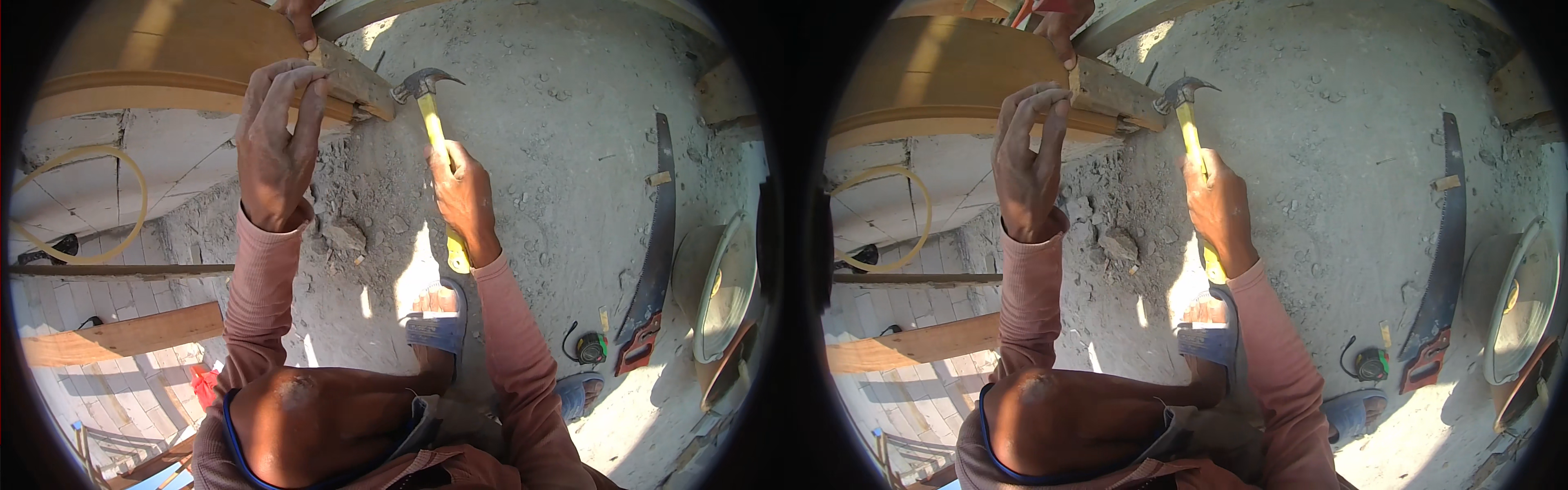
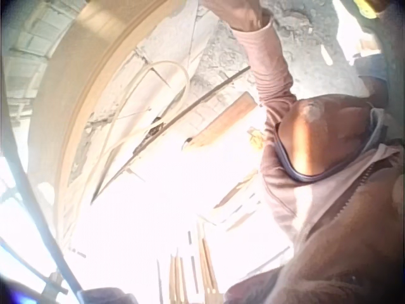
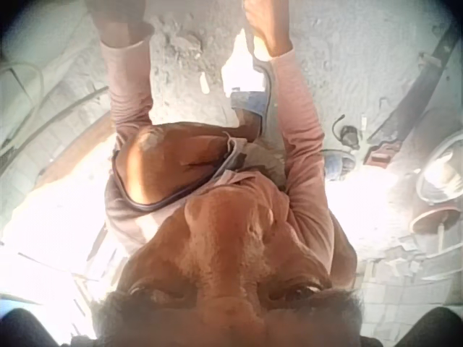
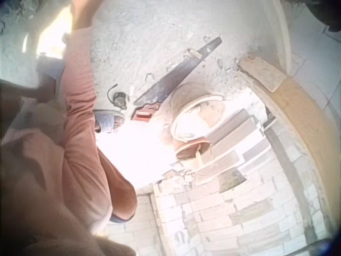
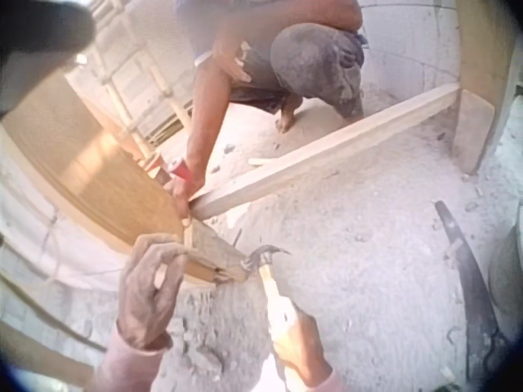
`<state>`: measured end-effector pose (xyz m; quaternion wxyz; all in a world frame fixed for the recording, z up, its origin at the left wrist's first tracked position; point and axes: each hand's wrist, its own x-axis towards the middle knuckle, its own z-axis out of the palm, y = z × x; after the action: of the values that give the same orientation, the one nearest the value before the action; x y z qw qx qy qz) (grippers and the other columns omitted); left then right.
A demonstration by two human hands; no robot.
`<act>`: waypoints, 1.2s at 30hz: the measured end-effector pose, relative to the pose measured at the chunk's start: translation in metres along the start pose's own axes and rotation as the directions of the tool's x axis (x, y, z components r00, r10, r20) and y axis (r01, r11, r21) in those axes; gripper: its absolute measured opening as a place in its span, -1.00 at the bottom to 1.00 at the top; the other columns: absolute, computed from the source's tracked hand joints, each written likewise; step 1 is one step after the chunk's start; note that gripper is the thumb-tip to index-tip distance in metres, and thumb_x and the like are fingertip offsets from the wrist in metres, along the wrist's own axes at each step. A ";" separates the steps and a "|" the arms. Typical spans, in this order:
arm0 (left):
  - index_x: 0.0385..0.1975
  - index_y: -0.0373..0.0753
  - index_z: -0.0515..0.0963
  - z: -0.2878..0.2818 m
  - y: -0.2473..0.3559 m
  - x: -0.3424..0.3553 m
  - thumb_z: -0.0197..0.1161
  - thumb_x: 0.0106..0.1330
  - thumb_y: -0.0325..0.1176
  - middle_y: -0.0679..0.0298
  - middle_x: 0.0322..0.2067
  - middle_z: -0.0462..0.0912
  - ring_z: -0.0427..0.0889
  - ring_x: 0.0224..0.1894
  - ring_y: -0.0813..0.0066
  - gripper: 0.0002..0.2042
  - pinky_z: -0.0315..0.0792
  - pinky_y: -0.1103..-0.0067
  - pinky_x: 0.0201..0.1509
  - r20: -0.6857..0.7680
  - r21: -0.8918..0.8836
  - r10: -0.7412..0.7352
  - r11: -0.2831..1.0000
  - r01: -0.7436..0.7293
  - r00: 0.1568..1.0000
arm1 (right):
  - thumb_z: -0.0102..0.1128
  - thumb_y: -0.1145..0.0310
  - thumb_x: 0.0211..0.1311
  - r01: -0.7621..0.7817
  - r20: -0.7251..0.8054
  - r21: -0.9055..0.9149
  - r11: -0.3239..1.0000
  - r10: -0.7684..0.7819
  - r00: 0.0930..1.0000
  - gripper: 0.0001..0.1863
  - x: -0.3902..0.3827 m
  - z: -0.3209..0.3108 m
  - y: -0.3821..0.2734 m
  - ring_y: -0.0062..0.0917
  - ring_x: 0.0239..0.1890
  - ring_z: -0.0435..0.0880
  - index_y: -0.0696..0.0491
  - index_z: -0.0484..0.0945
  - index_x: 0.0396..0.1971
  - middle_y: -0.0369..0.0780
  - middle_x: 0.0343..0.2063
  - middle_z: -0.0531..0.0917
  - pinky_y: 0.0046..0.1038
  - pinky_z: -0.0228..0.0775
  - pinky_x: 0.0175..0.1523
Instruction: The person aligns a wooden door frame, measures it with a measuring tape, positions wooden blocks against the frame, and drives nails into the wood using a hammer.
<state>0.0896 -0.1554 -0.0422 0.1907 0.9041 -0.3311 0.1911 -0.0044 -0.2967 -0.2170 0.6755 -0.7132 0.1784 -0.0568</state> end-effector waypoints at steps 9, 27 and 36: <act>-0.12 -0.30 0.69 0.003 -0.032 0.125 0.19 0.45 -0.37 0.13 -0.21 0.75 0.77 -0.19 0.30 -0.81 0.58 0.43 -0.07 0.651 0.030 0.208 0.954 -0.299 0.730 | 0.15 0.09 0.49 -0.204 0.062 0.132 0.970 0.198 0.978 -0.58 -0.034 -0.043 0.003 -0.42 -0.58 0.56 0.22 0.60 -0.15 -0.06 -0.60 0.59 -0.33 0.39 -0.40; -0.16 -0.32 0.65 0.056 -0.072 0.119 0.15 0.48 -0.34 0.10 -0.23 0.74 0.72 -0.18 0.07 -0.80 0.56 0.28 -0.04 0.821 0.078 0.186 0.900 -0.428 0.540 | 0.17 0.13 0.49 -0.150 0.086 0.150 0.977 0.138 0.987 -0.63 -0.040 -0.073 0.040 -0.58 -0.62 0.46 0.21 0.58 -0.23 -0.21 -0.65 0.49 -0.42 0.32 -0.48; -0.15 -0.37 0.60 0.044 -0.085 0.128 0.10 0.52 -0.35 0.12 -0.47 0.66 0.69 -0.43 0.29 -0.79 0.56 0.39 -0.29 0.870 0.091 -0.110 0.994 0.063 0.481 | 0.20 0.13 0.47 -0.199 0.142 0.185 0.962 0.174 0.974 -0.62 -0.026 -0.066 0.031 -0.11 -0.54 0.61 0.22 0.58 -0.17 0.06 -0.57 0.59 -0.22 0.41 -0.37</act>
<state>0.2471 -0.1830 -0.0383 -0.0151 0.8956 -0.3317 -0.2960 -0.0558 -0.3513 -0.2380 0.7553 -0.6244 0.1960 0.0341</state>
